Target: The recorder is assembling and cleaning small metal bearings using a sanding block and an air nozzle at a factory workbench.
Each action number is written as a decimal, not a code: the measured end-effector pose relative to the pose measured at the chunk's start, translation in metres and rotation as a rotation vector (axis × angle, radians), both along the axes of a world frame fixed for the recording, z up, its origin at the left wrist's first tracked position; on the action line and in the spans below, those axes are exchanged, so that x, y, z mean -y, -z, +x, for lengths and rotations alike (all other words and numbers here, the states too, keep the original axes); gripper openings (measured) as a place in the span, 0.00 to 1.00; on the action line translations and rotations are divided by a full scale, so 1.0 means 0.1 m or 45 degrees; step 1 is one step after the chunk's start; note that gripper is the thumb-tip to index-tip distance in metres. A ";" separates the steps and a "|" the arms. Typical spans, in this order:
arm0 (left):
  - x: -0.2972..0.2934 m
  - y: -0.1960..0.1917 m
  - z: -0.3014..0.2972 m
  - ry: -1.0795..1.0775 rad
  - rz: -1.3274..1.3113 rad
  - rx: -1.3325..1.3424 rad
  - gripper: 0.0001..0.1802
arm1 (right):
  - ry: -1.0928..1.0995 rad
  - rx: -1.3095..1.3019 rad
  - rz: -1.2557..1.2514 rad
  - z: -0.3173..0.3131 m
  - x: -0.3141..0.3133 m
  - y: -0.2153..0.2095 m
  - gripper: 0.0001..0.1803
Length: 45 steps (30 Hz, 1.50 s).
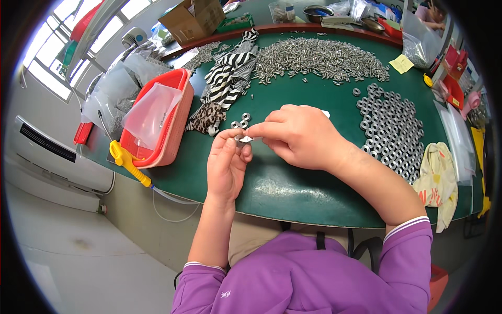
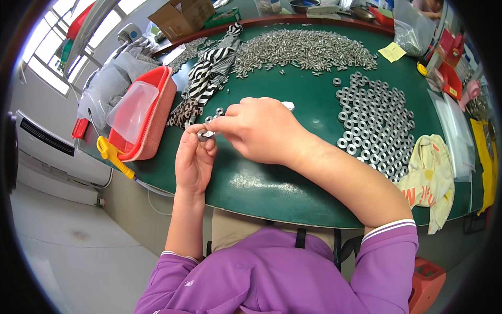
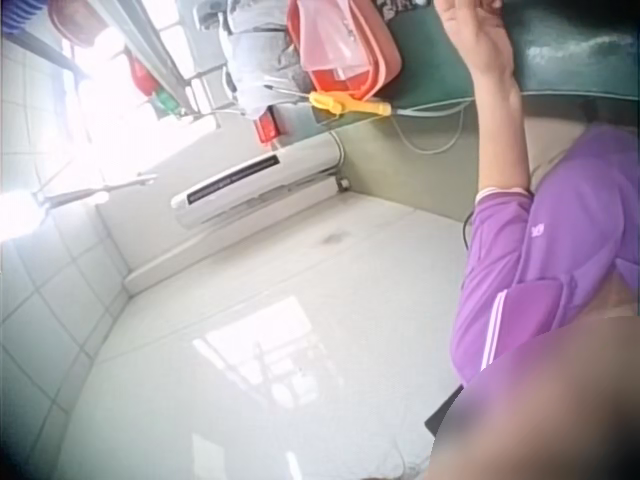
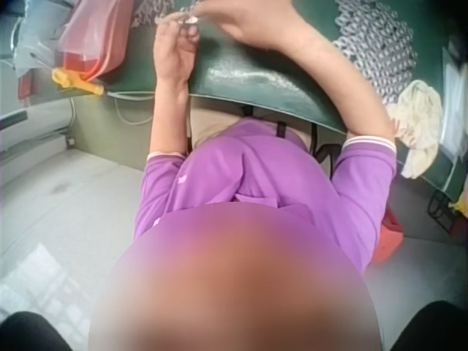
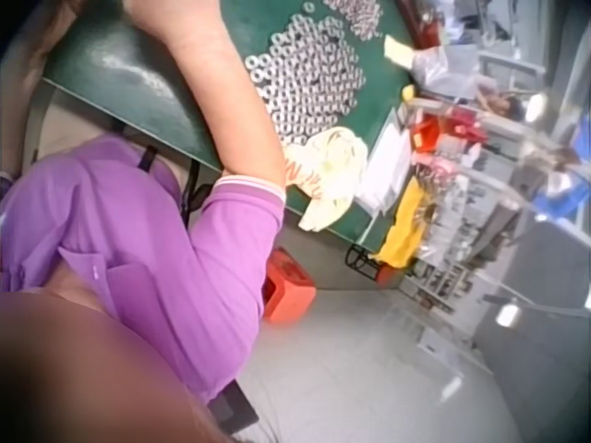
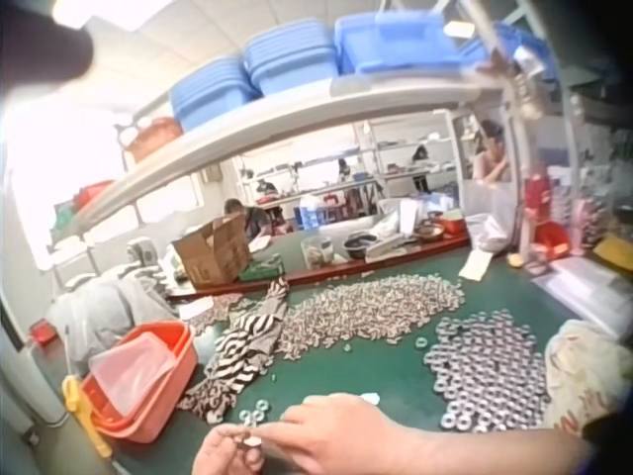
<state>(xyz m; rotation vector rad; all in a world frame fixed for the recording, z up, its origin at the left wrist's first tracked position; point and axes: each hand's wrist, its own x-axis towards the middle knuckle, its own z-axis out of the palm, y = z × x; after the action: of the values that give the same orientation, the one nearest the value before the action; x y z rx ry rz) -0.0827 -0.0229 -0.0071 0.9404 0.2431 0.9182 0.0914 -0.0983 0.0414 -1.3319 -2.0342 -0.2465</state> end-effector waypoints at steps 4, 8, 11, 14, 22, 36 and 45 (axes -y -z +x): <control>0.05 -0.04 0.01 -0.041 0.061 -0.006 0.11 | -0.027 -0.241 -0.261 0.01 0.00 0.00 0.13; 0.03 0.00 0.01 -0.054 0.108 0.016 0.10 | -0.053 -0.270 -0.295 0.02 0.01 -0.03 0.13; 0.03 0.01 0.00 0.024 0.076 0.028 0.12 | -0.018 -0.112 -0.175 0.03 0.01 -0.06 0.11; -0.01 0.02 -0.03 0.075 0.004 -0.042 0.15 | -0.066 -0.031 -0.055 0.04 -0.03 -0.03 0.11; -0.05 0.01 -0.06 0.238 -0.276 -0.026 0.22 | 0.170 0.020 0.169 0.20 -0.12 0.03 0.22; -0.09 0.05 -0.04 0.083 -0.406 0.158 0.13 | 0.578 0.119 -0.797 0.20 0.19 -0.27 0.26; -0.12 0.09 -0.08 0.147 -0.297 0.171 0.15 | 0.312 -0.119 -0.594 0.03 0.20 -0.23 0.35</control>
<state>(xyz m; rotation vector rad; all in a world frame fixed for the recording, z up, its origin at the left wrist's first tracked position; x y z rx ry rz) -0.0905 -0.0111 -0.0157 0.6682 0.1750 0.8229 0.0940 -0.1184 0.0647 -1.8422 -1.9153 0.1955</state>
